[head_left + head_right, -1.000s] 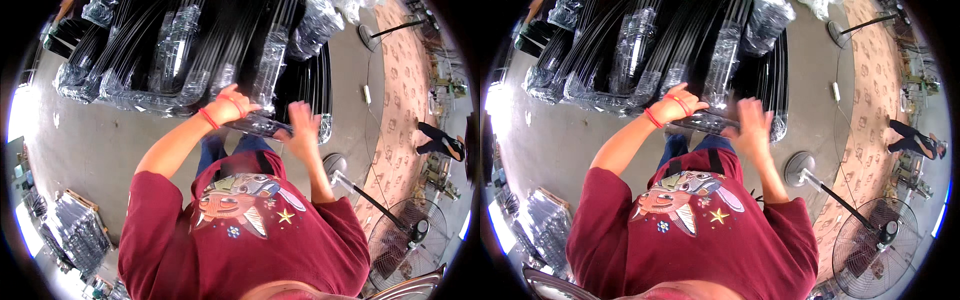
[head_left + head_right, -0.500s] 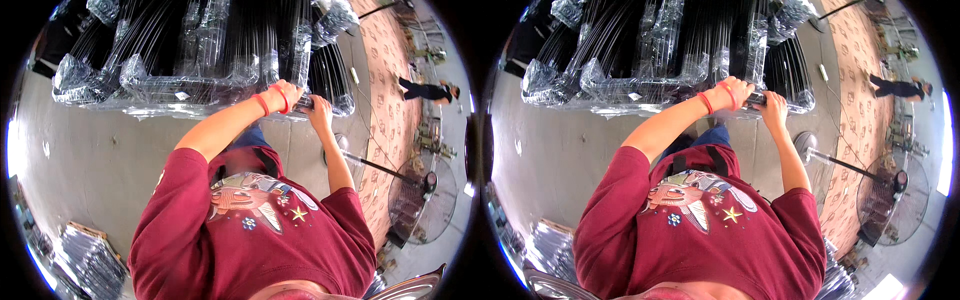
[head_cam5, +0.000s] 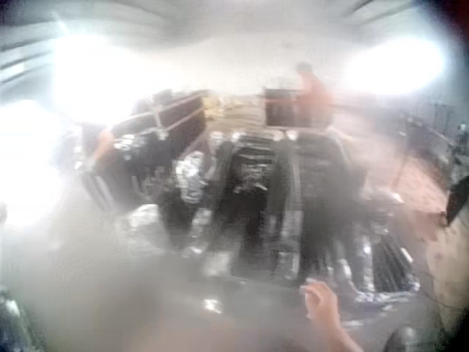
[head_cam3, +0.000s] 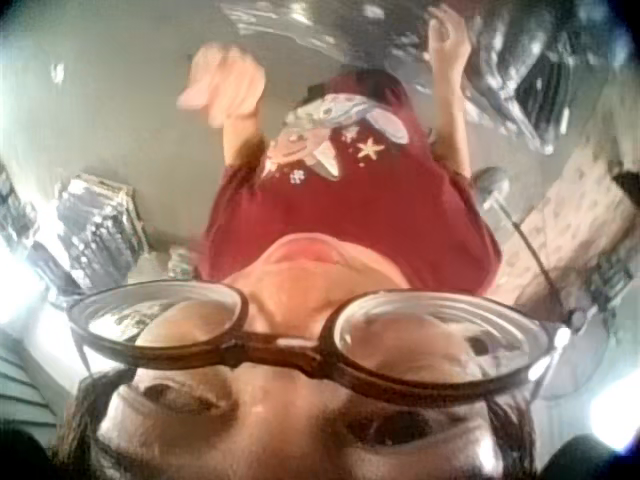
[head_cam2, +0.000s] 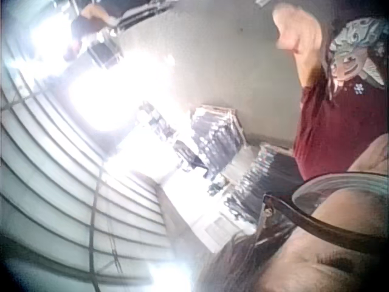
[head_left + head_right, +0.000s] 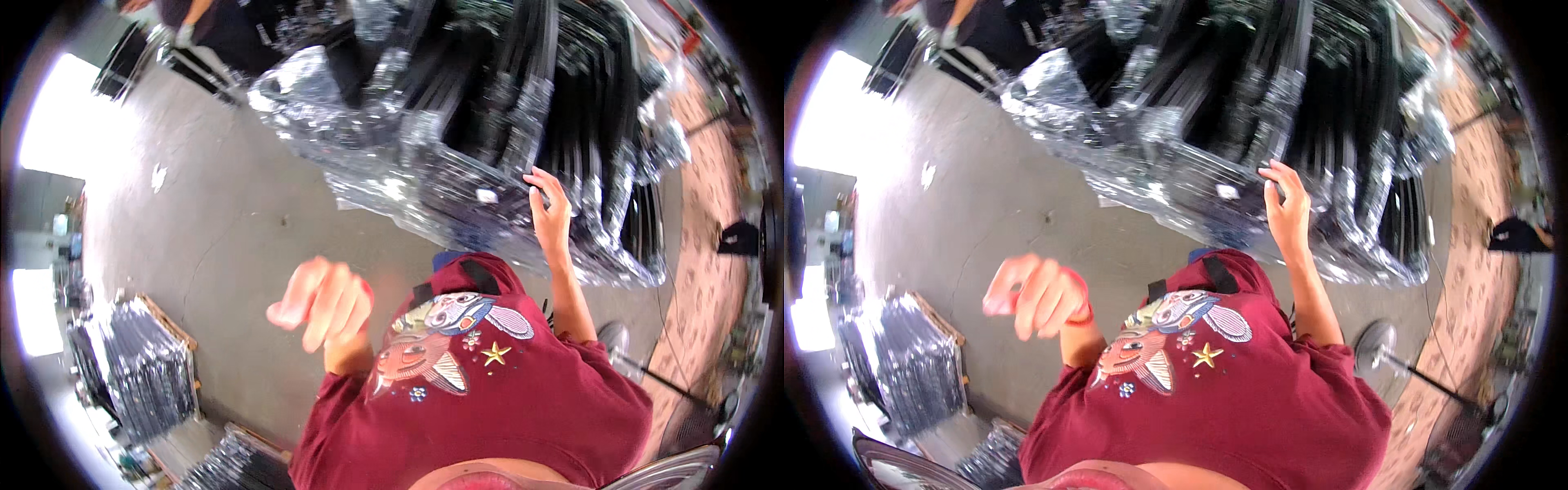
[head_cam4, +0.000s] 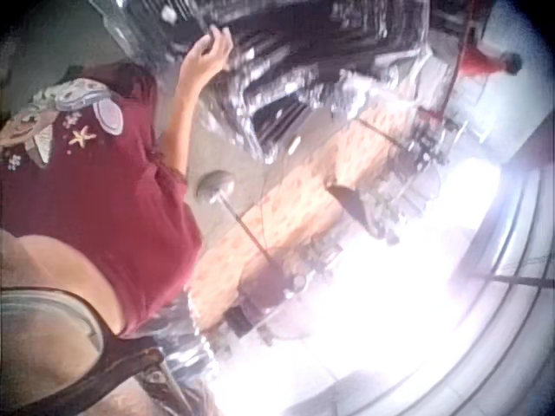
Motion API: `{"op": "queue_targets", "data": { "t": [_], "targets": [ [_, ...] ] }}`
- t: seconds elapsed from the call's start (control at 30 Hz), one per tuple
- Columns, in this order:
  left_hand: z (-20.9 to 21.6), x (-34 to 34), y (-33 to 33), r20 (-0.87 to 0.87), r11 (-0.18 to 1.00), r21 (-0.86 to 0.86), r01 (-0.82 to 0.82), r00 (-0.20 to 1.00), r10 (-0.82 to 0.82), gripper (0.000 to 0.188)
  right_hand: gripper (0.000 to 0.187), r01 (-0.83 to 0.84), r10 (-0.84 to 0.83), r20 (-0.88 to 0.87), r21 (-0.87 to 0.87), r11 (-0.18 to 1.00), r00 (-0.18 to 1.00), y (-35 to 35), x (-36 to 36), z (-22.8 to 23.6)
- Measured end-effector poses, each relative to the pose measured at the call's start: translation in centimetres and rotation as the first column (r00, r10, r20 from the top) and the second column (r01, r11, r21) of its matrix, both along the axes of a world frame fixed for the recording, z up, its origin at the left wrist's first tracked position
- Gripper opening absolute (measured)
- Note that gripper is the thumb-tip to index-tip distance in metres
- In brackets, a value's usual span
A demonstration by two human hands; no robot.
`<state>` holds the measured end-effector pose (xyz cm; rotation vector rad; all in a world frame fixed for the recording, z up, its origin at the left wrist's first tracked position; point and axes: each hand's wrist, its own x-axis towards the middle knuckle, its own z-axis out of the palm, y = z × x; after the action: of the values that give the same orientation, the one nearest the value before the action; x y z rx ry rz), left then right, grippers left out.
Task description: The person receives large, rectangular plastic-wrapped items from another person and stacks them onto a pallet. The person uses their hands to position and align the items neatly on the growing stack.
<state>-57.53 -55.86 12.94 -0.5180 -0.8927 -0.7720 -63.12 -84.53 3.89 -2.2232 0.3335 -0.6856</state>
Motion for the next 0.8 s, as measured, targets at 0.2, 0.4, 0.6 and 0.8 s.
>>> {"op": "queue_targets", "data": {
  "t": [0.2, 0.4, 0.6, 0.8],
  "targets": [
    [2.4, 2.6, 8.3, 0.331, 0.002, 0.477, -0.879, 0.182, 0.926, 0.007, 0.016, -0.356, 0.356, 0.126, -0.019, 0.934, 0.926, 8.9, 13.0, 1.6],
    [-3.2, 15.7, 15.8, 0.947, -0.656, 0.32, -0.684, 0.256, 0.195, 0.015, 0.015, -0.454, 0.427, 0.202, 0.115, 0.883, 0.881, 19.0, 23.5, 1.6],
    [-10.7, 23.3, 22.9, 0.821, -0.536, 0.422, -0.731, 0.559, -0.117, 0.02, 0.017, -0.573, 0.558, 0.155, 0.356, 0.739, 0.815, 26.9, 30.3, 2.7],
    [-14.7, 30.1, 30.8, 0.696, -0.48, 0.681, -0.553, 0.692, 0.192, 0.021, 0.017, -0.607, 0.654, 0.019, 0.395, 0.69, 0.756, 32.8, 34.7, 3.5]
  ]
}}
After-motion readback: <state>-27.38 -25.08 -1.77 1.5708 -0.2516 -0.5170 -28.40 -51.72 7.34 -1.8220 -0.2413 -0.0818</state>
